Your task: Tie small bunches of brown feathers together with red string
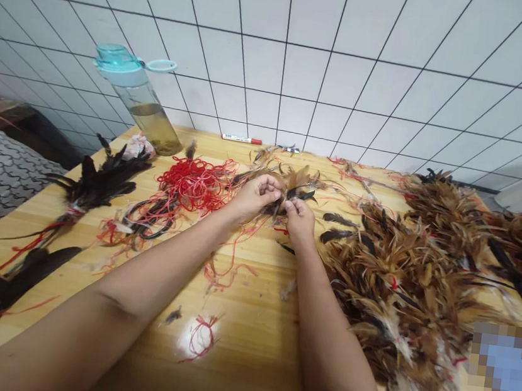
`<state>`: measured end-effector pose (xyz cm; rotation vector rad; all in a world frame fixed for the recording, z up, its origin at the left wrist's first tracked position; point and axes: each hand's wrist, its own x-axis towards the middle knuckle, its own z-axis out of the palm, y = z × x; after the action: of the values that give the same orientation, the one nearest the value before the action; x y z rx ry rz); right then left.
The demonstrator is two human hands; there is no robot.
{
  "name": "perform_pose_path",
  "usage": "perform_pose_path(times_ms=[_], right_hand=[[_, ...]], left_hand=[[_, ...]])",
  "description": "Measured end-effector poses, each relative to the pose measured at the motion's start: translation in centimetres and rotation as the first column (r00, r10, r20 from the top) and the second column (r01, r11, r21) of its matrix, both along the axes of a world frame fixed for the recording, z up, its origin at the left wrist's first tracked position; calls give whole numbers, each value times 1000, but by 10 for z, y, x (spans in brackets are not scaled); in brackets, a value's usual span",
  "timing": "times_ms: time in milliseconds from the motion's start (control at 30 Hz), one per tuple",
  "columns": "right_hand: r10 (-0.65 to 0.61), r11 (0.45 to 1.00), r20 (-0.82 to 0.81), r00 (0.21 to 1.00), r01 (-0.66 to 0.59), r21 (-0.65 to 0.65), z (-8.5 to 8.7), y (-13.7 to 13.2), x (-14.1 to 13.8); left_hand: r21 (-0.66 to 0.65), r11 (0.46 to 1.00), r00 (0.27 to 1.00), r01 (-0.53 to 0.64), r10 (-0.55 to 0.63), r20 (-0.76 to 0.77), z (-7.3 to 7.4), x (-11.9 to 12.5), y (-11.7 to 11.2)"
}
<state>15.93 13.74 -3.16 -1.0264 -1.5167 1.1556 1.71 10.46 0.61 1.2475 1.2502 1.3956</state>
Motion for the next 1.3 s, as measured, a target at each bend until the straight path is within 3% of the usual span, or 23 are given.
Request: perform_pose_path(times_ms=[67, 233, 500, 633, 700, 800, 933, 1300], right_hand=[[-28, 1000, -38, 999, 28, -7, 0, 1, 1], [-61, 998, -87, 994, 59, -26, 2, 1, 1], [-96, 995, -7, 995, 96, 16, 3, -3, -1], [-143, 990, -34, 989, 143, 15, 3, -2, 2], [-176, 984, -53, 983, 177, 17, 1, 0, 3], [-221, 974, -74, 972, 223, 25, -1, 2, 4], [-222, 973, -37, 974, 224, 49, -3, 2, 4], [-223, 967, 182, 958, 194, 164, -8, 4, 4]], left_hand=[[13, 1000, 999, 2, -1, -48, 1, 0, -2], [-34, 990, 976, 135, -139, -166, 1, 3, -4], [43, 999, 969, 23, -12, -247, -2, 5, -1], [12, 999, 990, 43, -41, -138, -1, 0, -1], [-8, 998, 976, 68, -68, -208, 1, -4, -1], [-3, 998, 900, 66, -61, -431, 5, -9, -2], [84, 993, 789, 83, -14, -615, 8, -13, -4], [291, 931, 515, 221, 142, -845, 0, -15, 0]])
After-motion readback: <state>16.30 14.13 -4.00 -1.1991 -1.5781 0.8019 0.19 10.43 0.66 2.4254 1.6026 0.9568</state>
